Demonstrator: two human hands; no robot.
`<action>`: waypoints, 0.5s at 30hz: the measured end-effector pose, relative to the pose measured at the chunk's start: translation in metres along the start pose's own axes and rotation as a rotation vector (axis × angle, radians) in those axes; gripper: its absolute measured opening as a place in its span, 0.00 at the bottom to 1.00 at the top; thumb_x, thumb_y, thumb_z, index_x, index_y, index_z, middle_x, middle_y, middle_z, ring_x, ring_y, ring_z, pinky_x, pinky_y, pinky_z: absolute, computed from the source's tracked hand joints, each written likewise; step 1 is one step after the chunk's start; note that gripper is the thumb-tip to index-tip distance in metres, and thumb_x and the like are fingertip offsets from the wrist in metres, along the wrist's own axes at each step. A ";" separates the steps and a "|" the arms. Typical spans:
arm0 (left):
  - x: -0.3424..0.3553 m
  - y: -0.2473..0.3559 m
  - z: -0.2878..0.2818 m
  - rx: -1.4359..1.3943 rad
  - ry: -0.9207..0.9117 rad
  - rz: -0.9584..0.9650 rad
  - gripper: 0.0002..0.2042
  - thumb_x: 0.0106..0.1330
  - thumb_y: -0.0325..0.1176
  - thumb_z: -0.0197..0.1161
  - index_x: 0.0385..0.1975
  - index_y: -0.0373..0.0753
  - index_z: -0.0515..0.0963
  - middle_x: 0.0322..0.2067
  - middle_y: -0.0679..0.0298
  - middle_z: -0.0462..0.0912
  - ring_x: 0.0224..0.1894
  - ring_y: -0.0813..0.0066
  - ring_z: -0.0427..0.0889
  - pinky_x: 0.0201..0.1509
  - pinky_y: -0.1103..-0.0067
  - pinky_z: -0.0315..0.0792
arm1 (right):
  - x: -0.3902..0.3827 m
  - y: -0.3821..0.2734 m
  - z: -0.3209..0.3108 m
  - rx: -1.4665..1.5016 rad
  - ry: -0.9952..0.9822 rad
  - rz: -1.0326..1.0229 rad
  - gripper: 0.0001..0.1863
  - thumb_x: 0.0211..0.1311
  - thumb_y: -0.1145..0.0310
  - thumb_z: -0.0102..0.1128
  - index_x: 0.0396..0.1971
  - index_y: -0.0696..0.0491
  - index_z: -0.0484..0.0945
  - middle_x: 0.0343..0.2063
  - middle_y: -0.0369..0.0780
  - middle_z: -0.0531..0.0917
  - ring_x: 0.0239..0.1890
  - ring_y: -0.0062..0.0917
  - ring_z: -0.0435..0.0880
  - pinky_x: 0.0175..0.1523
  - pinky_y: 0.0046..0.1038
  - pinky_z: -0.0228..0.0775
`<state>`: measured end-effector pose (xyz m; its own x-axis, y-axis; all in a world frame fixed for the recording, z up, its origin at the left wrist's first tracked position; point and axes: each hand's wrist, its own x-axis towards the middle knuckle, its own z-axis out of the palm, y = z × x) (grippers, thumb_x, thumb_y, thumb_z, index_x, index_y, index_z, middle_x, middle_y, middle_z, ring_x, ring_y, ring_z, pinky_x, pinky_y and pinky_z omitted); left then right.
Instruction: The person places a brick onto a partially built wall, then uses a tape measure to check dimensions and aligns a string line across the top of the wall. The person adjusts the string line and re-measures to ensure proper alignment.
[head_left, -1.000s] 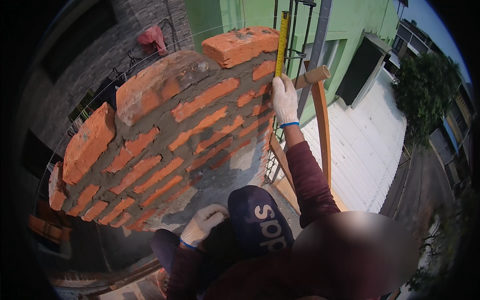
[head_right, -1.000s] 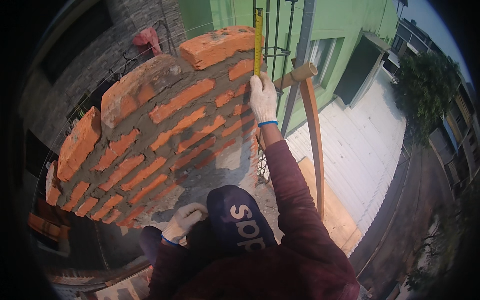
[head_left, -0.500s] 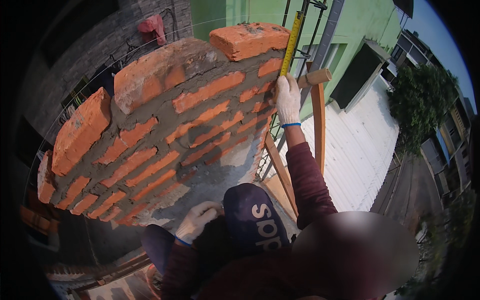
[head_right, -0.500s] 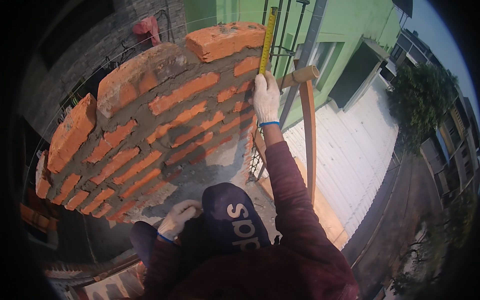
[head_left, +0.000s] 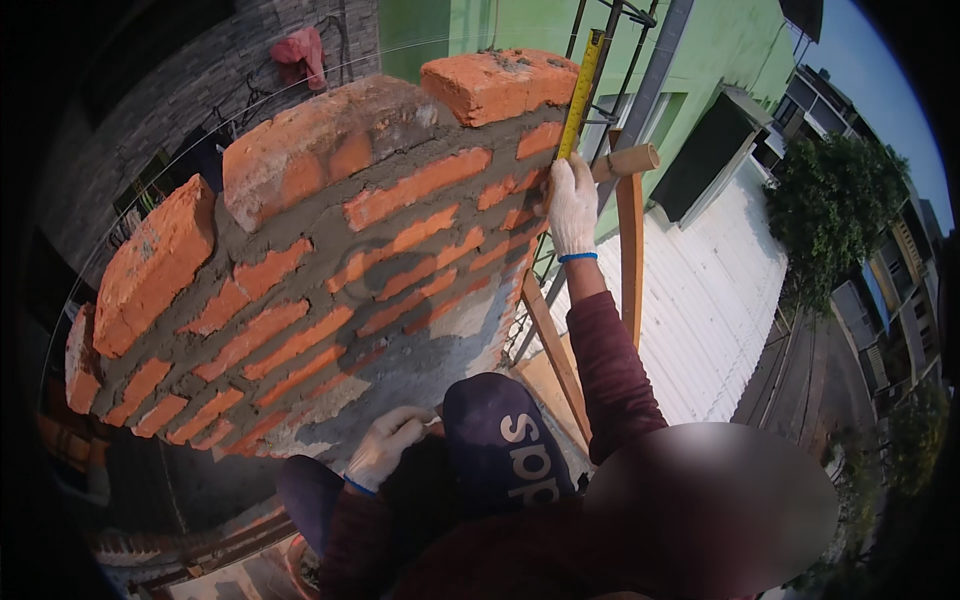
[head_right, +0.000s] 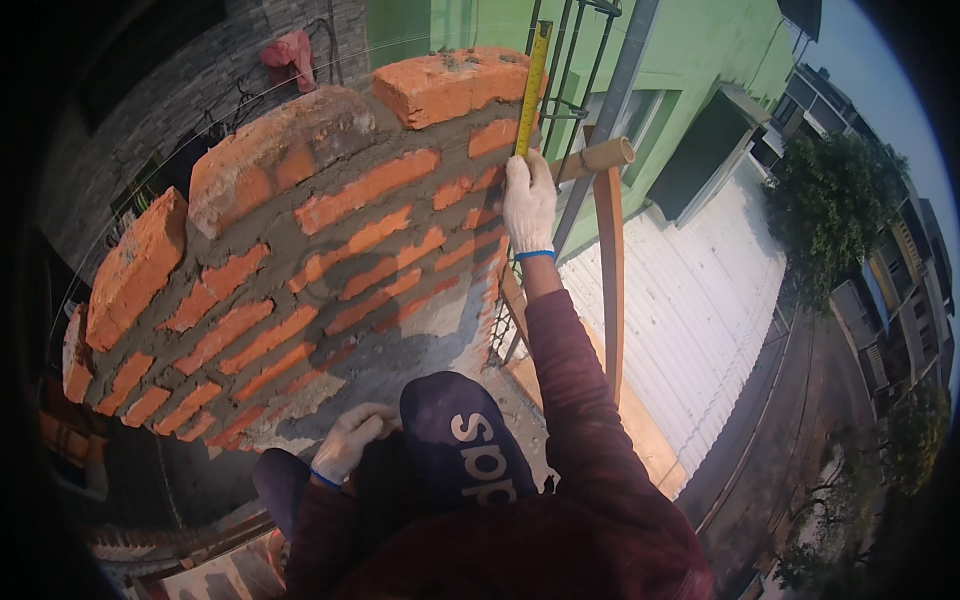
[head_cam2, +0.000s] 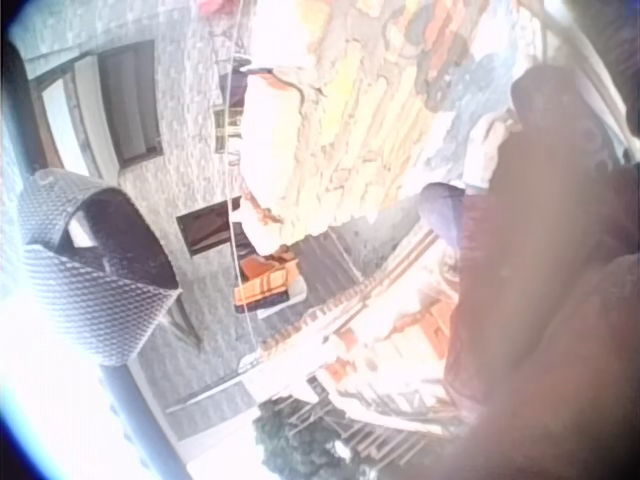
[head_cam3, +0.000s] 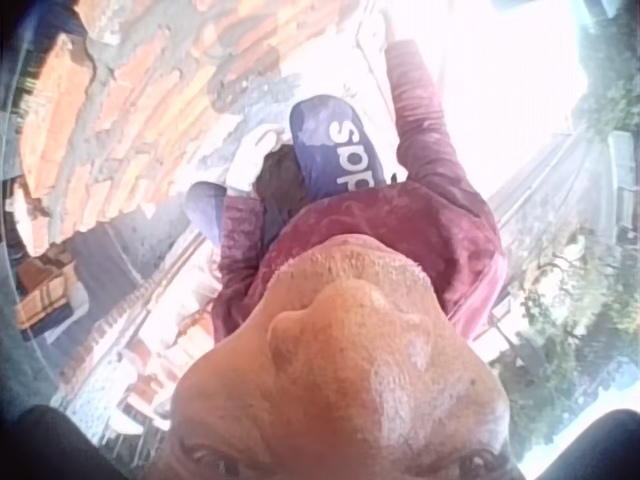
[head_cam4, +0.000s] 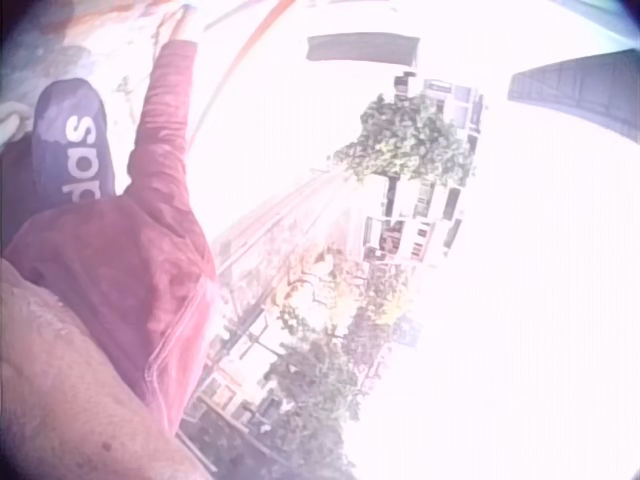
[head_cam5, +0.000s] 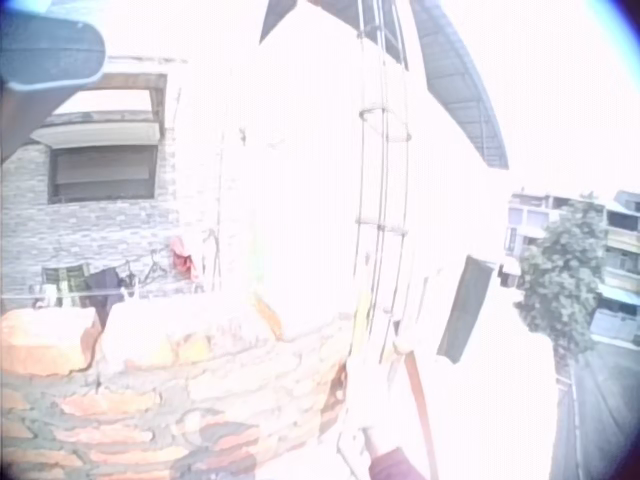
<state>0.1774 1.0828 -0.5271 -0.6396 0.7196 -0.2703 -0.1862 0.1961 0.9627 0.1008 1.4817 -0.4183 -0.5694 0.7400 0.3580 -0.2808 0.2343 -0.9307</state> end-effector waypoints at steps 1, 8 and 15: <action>-0.001 0.004 0.000 0.015 0.000 -0.002 0.16 0.73 0.37 0.55 0.51 0.32 0.80 0.44 0.60 0.86 0.49 0.73 0.81 0.57 0.76 0.72 | 0.000 -0.001 0.001 0.007 0.006 -0.003 0.23 0.72 0.58 0.53 0.56 0.60 0.76 0.28 0.34 0.75 0.25 0.15 0.76 0.27 0.22 0.75; 0.005 0.004 0.001 -0.009 0.040 -0.045 0.15 0.74 0.34 0.56 0.52 0.32 0.81 0.44 0.61 0.85 0.48 0.74 0.82 0.56 0.77 0.73 | -0.007 -0.017 -0.001 0.019 0.052 0.026 0.23 0.72 0.58 0.53 0.56 0.61 0.75 0.32 0.37 0.77 0.29 0.19 0.79 0.31 0.24 0.76; 0.047 0.094 0.057 -0.225 0.189 0.521 0.32 0.76 0.35 0.52 0.77 0.37 0.52 0.66 0.55 0.67 0.67 0.65 0.70 0.68 0.74 0.66 | -0.095 -0.059 -0.011 -0.290 -0.180 -0.636 0.20 0.62 0.68 0.65 0.53 0.57 0.80 0.45 0.45 0.79 0.50 0.37 0.80 0.55 0.34 0.72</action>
<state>0.1723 1.1727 -0.4493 -0.8068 0.5483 0.2201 0.0473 -0.3113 0.9491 0.1798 1.4048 -0.3977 -0.4891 0.2950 0.8208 -0.3985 0.7615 -0.5111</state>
